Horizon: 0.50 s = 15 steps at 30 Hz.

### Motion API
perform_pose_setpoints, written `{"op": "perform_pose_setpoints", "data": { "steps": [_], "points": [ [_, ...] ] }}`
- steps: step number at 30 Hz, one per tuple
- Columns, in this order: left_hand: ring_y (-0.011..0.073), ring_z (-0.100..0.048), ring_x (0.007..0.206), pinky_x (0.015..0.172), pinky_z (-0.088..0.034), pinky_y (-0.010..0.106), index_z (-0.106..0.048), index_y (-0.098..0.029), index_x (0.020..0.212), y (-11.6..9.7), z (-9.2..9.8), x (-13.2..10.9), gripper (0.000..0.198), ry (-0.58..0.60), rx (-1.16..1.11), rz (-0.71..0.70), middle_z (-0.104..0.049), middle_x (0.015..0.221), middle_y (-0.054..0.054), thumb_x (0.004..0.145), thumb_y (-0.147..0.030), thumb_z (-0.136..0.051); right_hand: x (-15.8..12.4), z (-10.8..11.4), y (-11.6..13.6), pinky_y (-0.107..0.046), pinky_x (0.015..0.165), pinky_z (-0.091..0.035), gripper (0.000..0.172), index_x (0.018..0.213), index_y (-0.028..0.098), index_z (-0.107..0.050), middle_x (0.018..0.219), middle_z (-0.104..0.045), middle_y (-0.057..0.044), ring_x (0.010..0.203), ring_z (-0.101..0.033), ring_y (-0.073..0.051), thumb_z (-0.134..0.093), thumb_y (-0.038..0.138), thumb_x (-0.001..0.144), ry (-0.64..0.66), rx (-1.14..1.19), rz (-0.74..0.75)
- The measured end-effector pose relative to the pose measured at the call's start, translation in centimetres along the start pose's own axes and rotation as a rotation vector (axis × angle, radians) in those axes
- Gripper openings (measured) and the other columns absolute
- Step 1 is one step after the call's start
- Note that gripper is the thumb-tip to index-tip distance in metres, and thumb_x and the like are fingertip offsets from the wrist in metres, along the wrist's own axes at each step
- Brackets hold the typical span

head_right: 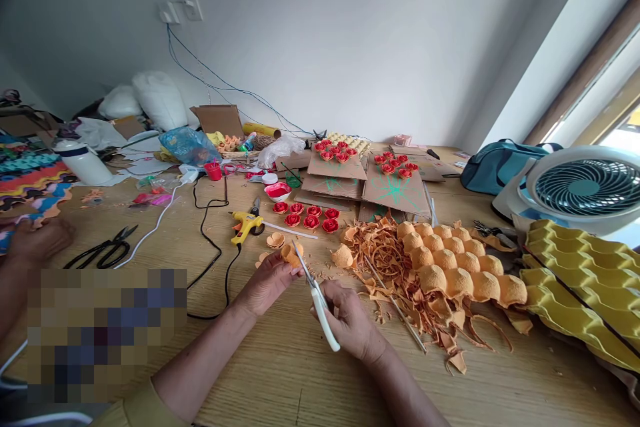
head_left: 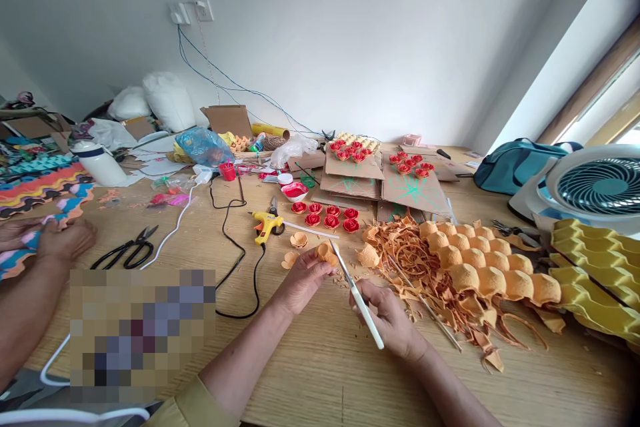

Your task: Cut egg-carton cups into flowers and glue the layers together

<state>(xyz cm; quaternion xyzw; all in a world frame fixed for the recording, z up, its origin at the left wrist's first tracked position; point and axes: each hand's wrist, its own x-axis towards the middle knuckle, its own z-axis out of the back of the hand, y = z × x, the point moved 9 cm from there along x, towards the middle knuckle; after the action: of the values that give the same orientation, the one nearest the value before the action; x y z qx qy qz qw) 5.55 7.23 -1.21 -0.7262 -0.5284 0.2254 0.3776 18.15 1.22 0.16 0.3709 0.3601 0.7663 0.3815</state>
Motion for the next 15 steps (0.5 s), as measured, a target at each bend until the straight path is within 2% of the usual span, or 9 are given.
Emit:
{"op": "perform_pose_setpoints", "data": {
  "steps": [7, 12, 15],
  "points": [
    [0.0096, -0.049, 0.066, 0.073, -0.044, 0.027, -0.073, -0.017, 0.078, -0.1, -0.3, -0.1, 0.026, -0.014, -0.023, 0.01, -0.057, 0.067, -0.002, 0.062, -0.029, -0.089, 0.0, -0.4, -0.5, -0.026, 0.056, -0.036, 0.026, 0.078, 0.021, -0.053, 0.067, -0.049, 0.002, 0.059, -0.043, -0.013, -0.05, 0.042, 0.093, -0.025, 0.079, -0.038],
    [0.0098, -0.049, 0.067, 0.075, -0.045, 0.029, -0.075, -0.018, 0.081, 0.1, -0.1, -0.2, 0.03, -0.055, -0.007, 0.019, -0.064, 0.075, -0.001, 0.058, -0.028, -0.091, 0.4, 0.3, -1.5, -0.027, 0.058, -0.038, 0.032, 0.084, 0.021, -0.055, 0.068, -0.049, 0.002, 0.063, -0.044, -0.014, -0.053, 0.052, 0.092, -0.132, 0.2, -0.075],
    [0.0119, -0.053, 0.071, 0.075, -0.044, 0.028, -0.076, -0.018, 0.084, 0.7, -0.5, -0.3, 0.031, -0.039, 0.029, 0.046, -0.067, 0.078, 0.001, 0.06, -0.029, -0.091, 0.5, 1.1, -1.4, -0.027, 0.058, -0.04, 0.034, 0.089, 0.022, -0.054, 0.072, -0.05, 0.001, 0.064, -0.045, -0.014, -0.06, 0.056, 0.087, -0.216, 0.347, -0.081]
  ]
}}
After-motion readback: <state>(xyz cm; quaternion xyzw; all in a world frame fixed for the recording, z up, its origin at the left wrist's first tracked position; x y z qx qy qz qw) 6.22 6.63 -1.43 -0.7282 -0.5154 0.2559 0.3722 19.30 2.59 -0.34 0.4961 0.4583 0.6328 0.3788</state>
